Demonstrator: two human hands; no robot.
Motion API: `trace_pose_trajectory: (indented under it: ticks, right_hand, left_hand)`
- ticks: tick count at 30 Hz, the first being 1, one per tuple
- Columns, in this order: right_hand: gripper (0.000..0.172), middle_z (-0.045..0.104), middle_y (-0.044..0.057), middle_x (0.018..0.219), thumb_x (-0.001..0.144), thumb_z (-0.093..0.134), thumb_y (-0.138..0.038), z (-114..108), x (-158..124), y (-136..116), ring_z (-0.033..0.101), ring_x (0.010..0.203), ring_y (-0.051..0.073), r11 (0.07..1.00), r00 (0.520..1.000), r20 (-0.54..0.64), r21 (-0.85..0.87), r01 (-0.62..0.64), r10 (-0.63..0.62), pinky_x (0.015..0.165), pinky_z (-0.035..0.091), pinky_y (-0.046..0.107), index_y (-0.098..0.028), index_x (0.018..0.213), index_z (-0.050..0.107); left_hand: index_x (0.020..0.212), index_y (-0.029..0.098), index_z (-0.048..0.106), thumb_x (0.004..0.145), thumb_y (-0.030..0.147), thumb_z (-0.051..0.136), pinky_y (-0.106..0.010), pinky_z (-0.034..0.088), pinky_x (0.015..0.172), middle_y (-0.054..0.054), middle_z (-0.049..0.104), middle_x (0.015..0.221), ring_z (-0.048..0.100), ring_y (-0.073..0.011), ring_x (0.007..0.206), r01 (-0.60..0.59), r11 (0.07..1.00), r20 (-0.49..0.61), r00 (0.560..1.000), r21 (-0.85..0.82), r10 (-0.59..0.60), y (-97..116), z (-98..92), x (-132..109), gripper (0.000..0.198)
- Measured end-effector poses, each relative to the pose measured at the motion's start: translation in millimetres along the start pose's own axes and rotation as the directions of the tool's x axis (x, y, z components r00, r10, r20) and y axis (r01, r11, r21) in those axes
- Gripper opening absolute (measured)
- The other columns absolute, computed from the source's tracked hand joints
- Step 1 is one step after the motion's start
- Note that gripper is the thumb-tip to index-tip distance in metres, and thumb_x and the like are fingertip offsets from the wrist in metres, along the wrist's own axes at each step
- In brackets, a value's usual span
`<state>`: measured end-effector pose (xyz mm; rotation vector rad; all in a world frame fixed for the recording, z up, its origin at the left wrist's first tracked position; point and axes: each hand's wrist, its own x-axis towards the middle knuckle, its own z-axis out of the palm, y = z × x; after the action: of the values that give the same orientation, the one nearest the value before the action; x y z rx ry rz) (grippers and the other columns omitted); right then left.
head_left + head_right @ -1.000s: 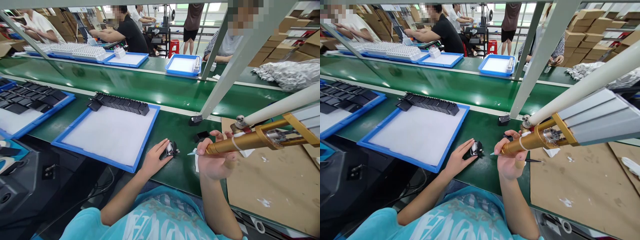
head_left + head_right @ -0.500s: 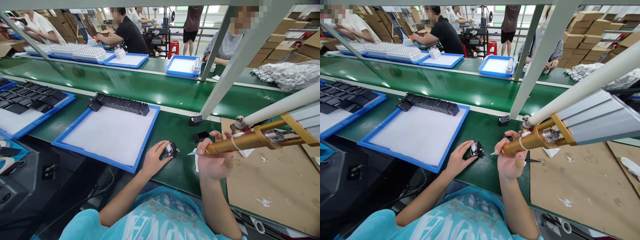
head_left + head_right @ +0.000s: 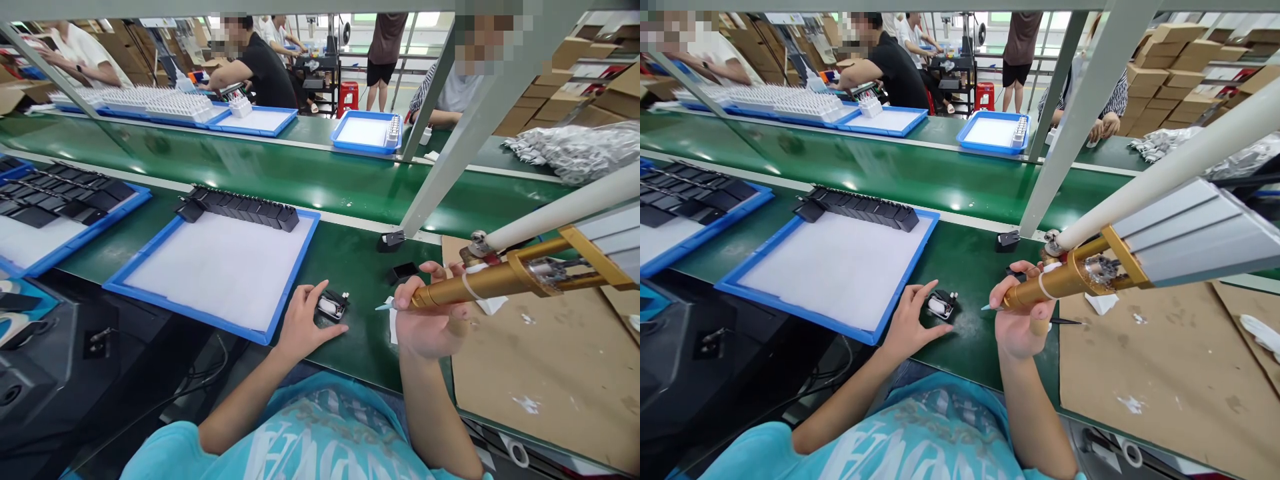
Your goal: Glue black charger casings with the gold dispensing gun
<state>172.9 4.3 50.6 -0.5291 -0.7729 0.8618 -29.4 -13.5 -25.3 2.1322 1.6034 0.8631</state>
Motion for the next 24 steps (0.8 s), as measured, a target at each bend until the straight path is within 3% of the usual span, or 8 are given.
trace_pose_trajectory:
  ticks: [4, 6, 8, 11, 14, 19, 24]
  right_hand:
    - [0.037, 0.059, -0.002, 0.1, 0.079, 0.056, -0.049, -1.1, 0.4, 0.1, 0.053, 0.044, 0.009, 1.0, 1.0, 0.004, -0.002, -0.005, 0.005, 0.04, 0.038, 0.029, -0.031, 0.111, 0.059]
    - [0.037, 0.059, -0.002, 0.1, 0.079, 0.056, -0.049, -1.4, 0.8, -0.1, 0.053, 0.044, 0.008, 1.0, 1.0, 0.005, -0.003, -0.001, 0.001, 0.04, 0.038, 0.029, -0.031, 0.112, 0.059]
    - [0.037, 0.059, -0.002, 0.1, 0.08, 0.055, -0.049, -1.4, 1.3, -0.1, 0.053, 0.044, 0.008, 1.0, 1.0, 0.004, -0.007, 0.004, -0.004, 0.04, 0.038, 0.029, -0.031, 0.112, 0.059]
    - [0.037, 0.059, -0.001, 0.099, 0.079, 0.056, -0.049, -0.9, 1.6, 0.2, 0.053, 0.044, 0.008, 1.0, 1.0, 0.0, -0.01, 0.006, -0.006, 0.04, 0.038, 0.028, -0.031, 0.112, 0.059]
    - [0.037, 0.059, -0.002, 0.099, 0.079, 0.057, -0.049, -1.0, 1.3, 0.6, 0.053, 0.043, 0.008, 1.0, 1.0, -0.004, -0.005, 0.007, -0.007, 0.04, 0.037, 0.028, -0.03, 0.112, 0.059]
    - [0.038, 0.059, -0.001, 0.1, 0.079, 0.057, -0.048, -2.2, 0.8, 1.1, 0.054, 0.044, 0.009, 1.0, 1.0, -0.004, -0.002, 0.004, -0.004, 0.041, 0.037, 0.028, -0.03, 0.112, 0.059]
    - [0.037, 0.058, -0.001, 0.099, 0.08, 0.057, -0.048, -0.8, 0.6, 0.5, 0.054, 0.044, 0.008, 1.0, 1.0, 0.008, -0.004, 0.013, -0.013, 0.04, 0.037, 0.027, -0.031, 0.112, 0.059]
  left_hand:
    - [0.143, 0.026, 0.039, 0.08, 0.052, 0.068, -0.049, 0.034, 0.112, -0.011, 0.036, 0.148, 0.031, -0.0315, 0.138, -0.082, 0.991, 0.099, 0.991, -0.107, 0.093, 5.2, -10.7, 15.4, 0.074]
    - [0.144, 0.027, 0.038, 0.085, 0.046, 0.064, -0.048, 0.028, 0.116, -0.008, 0.035, 0.153, 0.026, -0.0294, 0.143, -0.147, 0.976, 0.172, 0.97, -0.162, 0.175, 7.1, -12.8, 25.3, 0.068]
    - [0.142, 0.027, 0.041, 0.089, 0.038, 0.06, -0.047, 0.027, 0.116, -0.006, 0.046, 0.147, 0.032, -0.0265, 0.141, -0.179, 0.959, 0.214, 0.95, -0.219, 0.226, 7.9, -12.7, 32.7, 0.058]
    - [0.137, 0.027, 0.048, 0.094, 0.028, 0.05, -0.045, 0.034, 0.112, -0.003, 0.064, 0.129, 0.054, -0.0215, 0.124, -0.192, 0.936, 0.237, 0.934, -0.294, 0.266, 6.3, -10.1, 35.9, 0.043]
    - [0.129, 0.025, 0.056, 0.096, 0.027, 0.047, -0.043, 0.041, 0.105, -0.003, 0.071, 0.115, 0.064, -0.0187, 0.106, -0.252, 0.918, 0.17, 0.934, -0.307, 0.313, 3.0, -7.3, 32.0, 0.034]
    - [0.112, 0.021, 0.063, 0.088, 0.023, 0.062, -0.037, 0.051, 0.089, -0.006, 0.072, 0.102, 0.064, -0.0195, 0.098, -0.401, 0.867, 0.007, 0.907, -0.297, 0.422, 1.4, -8.1, 21.6, 0.024]
    - [0.107, 0.021, 0.063, 0.086, 0.018, 0.063, -0.035, 0.053, 0.086, -0.007, 0.068, 0.103, 0.062, -0.0187, 0.097, -0.394, 0.887, -0.02, 0.916, -0.242, 0.401, -1.6, -8.4, 13.8, 0.021]
